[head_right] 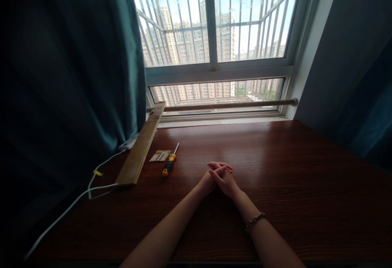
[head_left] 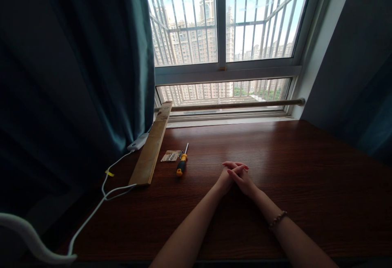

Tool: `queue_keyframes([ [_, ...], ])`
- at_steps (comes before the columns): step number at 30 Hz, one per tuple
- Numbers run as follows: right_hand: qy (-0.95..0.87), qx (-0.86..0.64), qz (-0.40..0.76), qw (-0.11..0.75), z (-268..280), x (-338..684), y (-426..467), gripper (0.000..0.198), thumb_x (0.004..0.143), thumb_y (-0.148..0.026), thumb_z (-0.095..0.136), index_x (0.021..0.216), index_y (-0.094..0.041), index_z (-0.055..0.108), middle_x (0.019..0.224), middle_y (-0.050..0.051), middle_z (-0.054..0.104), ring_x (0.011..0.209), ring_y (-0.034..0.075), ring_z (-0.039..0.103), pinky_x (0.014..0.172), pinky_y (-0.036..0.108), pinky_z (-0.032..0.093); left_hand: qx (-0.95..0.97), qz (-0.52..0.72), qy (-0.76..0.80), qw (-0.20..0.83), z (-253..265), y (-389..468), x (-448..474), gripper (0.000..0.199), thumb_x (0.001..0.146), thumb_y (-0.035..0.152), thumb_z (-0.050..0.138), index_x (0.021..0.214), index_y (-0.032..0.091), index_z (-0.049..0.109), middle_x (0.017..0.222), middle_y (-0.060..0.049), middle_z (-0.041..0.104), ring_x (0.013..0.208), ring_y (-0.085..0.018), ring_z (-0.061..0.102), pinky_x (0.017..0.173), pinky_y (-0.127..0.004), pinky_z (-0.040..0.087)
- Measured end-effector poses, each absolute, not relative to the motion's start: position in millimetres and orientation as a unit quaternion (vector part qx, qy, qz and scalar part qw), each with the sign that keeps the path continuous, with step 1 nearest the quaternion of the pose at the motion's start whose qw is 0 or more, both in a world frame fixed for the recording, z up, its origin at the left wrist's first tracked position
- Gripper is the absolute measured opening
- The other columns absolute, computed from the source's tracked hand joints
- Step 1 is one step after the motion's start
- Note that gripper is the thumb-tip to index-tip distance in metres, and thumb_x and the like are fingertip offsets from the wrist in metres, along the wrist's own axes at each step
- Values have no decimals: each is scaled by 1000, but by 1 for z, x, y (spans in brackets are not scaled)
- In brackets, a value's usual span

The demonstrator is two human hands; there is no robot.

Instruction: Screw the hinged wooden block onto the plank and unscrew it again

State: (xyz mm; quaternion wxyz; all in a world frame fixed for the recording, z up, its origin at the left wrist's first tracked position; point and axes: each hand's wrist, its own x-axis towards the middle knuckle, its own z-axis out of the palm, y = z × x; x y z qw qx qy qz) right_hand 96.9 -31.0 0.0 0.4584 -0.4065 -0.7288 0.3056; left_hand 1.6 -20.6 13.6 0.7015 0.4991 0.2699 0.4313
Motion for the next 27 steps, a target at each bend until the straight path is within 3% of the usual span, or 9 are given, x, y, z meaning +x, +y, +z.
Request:
queue_keyframes([
  [27, -728, -405, 316, 454, -2, 98, -30, 37, 86, -45, 43, 116, -25, 53, 111, 5, 57, 107, 21, 50, 95, 35, 39, 472, 426, 274, 722, 18, -23, 2, 24, 68, 33, 64, 79, 12, 61, 84, -9, 58, 86, -22, 56, 76, -30, 41],
])
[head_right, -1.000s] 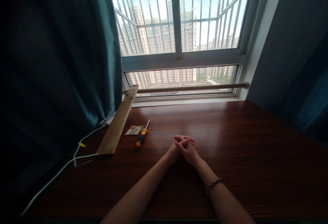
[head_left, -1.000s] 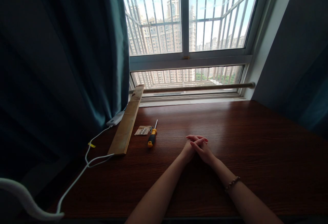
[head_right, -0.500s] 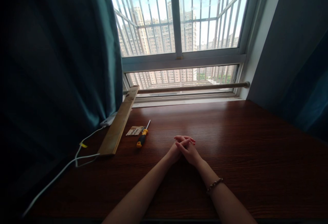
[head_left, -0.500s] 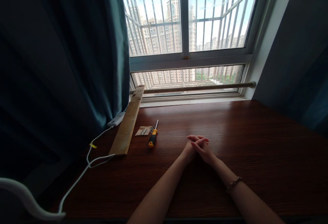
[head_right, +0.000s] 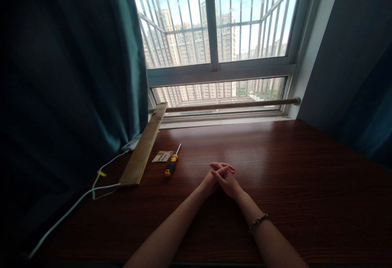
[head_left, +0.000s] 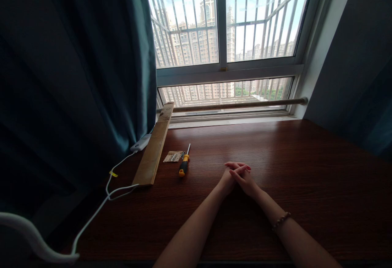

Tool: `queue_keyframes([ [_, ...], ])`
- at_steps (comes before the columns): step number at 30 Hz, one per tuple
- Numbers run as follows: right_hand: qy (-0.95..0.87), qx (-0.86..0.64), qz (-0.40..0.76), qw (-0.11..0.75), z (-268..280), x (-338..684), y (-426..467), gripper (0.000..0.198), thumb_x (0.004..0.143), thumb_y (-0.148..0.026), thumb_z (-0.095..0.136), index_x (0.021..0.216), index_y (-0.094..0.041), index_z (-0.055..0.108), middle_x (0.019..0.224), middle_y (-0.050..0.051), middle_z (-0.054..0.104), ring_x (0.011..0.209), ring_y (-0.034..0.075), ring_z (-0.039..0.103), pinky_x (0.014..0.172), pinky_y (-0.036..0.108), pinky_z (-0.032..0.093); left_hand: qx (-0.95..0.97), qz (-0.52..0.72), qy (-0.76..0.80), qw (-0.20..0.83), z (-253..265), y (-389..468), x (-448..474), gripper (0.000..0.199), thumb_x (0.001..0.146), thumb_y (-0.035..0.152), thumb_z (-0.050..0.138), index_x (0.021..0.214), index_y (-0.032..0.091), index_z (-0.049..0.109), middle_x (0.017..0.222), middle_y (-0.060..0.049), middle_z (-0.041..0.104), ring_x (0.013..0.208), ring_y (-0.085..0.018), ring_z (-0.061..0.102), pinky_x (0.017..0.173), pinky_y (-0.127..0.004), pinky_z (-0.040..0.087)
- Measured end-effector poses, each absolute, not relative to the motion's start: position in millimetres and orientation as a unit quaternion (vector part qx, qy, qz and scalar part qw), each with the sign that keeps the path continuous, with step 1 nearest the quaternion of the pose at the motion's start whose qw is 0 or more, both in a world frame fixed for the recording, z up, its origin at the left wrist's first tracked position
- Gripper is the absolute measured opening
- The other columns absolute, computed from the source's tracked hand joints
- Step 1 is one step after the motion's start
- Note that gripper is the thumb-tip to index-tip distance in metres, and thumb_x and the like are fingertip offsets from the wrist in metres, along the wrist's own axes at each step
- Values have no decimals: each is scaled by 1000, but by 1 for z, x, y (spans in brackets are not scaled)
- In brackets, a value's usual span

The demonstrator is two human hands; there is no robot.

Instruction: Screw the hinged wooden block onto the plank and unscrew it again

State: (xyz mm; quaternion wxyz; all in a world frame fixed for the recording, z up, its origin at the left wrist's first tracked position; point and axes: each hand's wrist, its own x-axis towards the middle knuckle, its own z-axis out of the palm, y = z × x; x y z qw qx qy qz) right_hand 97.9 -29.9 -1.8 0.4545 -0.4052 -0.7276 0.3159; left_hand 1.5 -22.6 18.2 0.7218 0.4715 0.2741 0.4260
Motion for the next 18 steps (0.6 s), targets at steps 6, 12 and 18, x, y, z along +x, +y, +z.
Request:
queue_keyframes([
  [6, -725, -406, 321, 455, -4, 98, -29, 36, 86, -44, 43, 116, -25, 53, 111, 4, 57, 107, 21, 51, 96, 34, 38, 476, 421, 276, 721, 16, -21, 2, 22, 69, 33, 64, 78, 13, 62, 81, -8, 58, 83, -23, 56, 74, -30, 41],
  [12, -727, -405, 318, 455, -4, 98, -29, 36, 86, -43, 43, 116, -25, 52, 112, 4, 56, 108, 21, 50, 96, 34, 37, 480, 423, 271, 719, 16, -21, 1, 21, 70, 32, 63, 79, 13, 62, 82, -8, 58, 83, -21, 55, 75, -29, 41],
  [18, -727, -407, 320, 452, -1, 98, -31, 36, 87, -43, 42, 116, -24, 52, 111, 5, 56, 107, 21, 50, 95, 33, 38, 483, 426, 270, 715, 15, -21, 2, 22, 70, 33, 63, 79, 13, 62, 80, -7, 58, 80, -21, 56, 75, -30, 41],
])
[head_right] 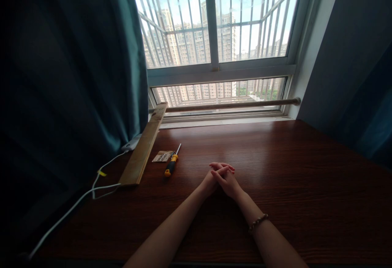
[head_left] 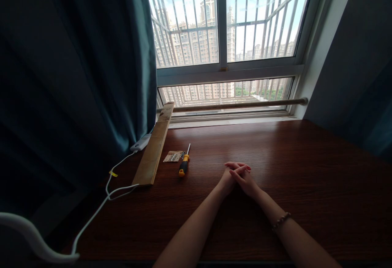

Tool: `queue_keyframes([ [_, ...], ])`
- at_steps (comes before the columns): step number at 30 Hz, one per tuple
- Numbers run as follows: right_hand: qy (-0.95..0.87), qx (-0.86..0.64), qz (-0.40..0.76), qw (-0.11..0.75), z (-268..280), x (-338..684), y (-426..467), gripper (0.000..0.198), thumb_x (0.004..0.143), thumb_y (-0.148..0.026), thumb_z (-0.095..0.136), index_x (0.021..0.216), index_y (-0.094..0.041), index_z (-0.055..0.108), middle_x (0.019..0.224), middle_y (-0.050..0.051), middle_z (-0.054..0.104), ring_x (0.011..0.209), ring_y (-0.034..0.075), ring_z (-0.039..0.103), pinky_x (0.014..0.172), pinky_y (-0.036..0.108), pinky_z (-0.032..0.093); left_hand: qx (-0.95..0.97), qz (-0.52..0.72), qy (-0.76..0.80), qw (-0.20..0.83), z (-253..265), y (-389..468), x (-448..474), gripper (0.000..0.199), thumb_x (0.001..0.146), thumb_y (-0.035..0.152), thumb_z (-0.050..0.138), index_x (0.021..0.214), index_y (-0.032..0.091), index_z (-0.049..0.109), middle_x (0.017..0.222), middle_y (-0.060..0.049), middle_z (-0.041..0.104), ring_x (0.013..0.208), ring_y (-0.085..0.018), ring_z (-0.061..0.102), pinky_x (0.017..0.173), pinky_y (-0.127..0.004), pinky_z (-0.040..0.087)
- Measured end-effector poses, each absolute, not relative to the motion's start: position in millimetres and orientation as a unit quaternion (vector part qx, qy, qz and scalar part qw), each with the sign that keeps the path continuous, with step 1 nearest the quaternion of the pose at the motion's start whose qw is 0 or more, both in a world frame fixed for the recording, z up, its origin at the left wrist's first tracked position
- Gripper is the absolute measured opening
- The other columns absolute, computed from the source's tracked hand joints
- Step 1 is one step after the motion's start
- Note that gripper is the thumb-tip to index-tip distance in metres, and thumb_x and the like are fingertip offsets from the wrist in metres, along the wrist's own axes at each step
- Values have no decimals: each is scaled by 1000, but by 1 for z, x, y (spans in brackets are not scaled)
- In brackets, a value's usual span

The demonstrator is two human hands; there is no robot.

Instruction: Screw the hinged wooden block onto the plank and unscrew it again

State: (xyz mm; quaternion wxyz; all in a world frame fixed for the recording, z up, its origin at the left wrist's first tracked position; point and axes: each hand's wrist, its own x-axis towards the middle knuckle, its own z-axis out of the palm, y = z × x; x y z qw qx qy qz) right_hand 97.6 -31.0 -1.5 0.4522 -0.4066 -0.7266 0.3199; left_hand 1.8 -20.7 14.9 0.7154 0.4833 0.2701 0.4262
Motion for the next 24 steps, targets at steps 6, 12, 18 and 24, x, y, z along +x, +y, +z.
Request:
queue_keyframes([
  [6, -726, -411, 317, 451, -1, 98, -32, 37, 86, -44, 42, 116, -24, 53, 111, 5, 56, 107, 22, 50, 95, 35, 39, 482, 426, 268, 717, 14, -20, 2, 23, 70, 33, 63, 80, 12, 62, 81, -7, 58, 83, -22, 56, 76, -30, 42],
  [12, -725, -409, 315, 456, 0, 97, -31, 37, 86, -43, 42, 115, -24, 54, 112, 6, 56, 108, 22, 50, 95, 35, 39, 480, 421, 285, 715, 15, -20, 2, 26, 68, 35, 64, 79, 12, 61, 81, -8, 58, 85, -23, 56, 77, -31, 41],
  [18, -725, -407, 319, 454, 0, 97, -32, 37, 87, -43, 42, 116, -24, 53, 112, 5, 56, 109, 21, 49, 96, 35, 38, 489, 422, 273, 713, 15, -20, 2, 26, 69, 35, 62, 81, 12, 61, 82, -8, 58, 84, -22, 56, 77, -30, 41],
  [24, -725, -408, 319, 454, -1, 97, -30, 37, 86, -43, 43, 115, -24, 53, 112, 5, 57, 108, 21, 50, 96, 34, 38, 488, 426, 271, 712, 13, -19, 1, 24, 70, 33, 62, 82, 11, 61, 81, -8, 58, 84, -21, 56, 75, -29, 42],
])
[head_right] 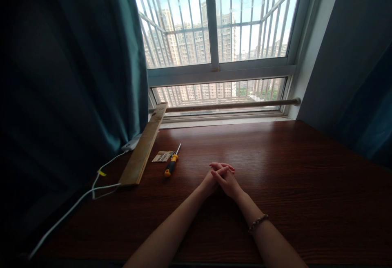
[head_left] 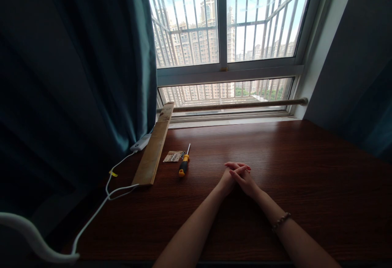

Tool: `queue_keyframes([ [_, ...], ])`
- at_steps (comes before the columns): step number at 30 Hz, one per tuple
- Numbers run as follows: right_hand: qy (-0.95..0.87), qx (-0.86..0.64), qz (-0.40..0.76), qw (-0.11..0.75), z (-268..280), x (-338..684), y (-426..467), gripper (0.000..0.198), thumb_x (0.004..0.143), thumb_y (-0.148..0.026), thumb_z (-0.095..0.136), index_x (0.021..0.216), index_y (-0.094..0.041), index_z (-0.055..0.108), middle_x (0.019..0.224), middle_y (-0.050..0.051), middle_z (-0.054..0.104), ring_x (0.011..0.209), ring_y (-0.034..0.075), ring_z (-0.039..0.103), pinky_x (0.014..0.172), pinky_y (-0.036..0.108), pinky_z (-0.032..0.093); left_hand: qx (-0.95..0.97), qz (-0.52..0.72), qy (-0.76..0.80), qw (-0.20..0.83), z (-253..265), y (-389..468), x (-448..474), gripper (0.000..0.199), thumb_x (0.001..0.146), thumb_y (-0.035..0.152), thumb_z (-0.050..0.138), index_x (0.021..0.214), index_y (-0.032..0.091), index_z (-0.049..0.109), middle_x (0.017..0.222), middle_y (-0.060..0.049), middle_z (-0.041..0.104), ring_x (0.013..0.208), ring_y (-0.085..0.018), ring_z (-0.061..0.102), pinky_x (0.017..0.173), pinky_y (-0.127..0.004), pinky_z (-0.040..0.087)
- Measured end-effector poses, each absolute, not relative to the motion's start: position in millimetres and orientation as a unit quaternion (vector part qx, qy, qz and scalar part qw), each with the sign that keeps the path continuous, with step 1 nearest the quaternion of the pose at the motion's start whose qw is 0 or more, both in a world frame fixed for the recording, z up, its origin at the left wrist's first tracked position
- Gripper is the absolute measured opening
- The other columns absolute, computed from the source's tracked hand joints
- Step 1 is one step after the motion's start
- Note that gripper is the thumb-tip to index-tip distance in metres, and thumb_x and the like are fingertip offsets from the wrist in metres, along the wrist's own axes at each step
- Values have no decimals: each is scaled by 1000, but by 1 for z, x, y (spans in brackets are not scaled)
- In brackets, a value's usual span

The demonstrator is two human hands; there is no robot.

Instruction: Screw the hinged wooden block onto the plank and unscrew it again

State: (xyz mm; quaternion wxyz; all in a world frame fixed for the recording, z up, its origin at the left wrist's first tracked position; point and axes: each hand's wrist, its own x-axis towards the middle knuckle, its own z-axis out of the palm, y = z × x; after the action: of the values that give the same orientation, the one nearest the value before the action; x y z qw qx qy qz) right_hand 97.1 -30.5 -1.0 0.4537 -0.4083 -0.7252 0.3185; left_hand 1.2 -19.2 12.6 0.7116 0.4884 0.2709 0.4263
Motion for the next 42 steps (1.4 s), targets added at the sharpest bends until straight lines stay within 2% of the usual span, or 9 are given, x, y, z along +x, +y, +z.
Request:
queue_keyframes([
  [42, -724, -413, 312, 456, 0, 97, -32, 38, 85, -45, 43, 115, -24, 54, 112, 5, 57, 108, 22, 50, 95, 36, 40, 482, 418, 288, 714, 17, -21, 2, 25, 69, 35, 63, 80, 13, 61, 82, -8, 58, 84, -23, 56, 76, -31, 41],
])
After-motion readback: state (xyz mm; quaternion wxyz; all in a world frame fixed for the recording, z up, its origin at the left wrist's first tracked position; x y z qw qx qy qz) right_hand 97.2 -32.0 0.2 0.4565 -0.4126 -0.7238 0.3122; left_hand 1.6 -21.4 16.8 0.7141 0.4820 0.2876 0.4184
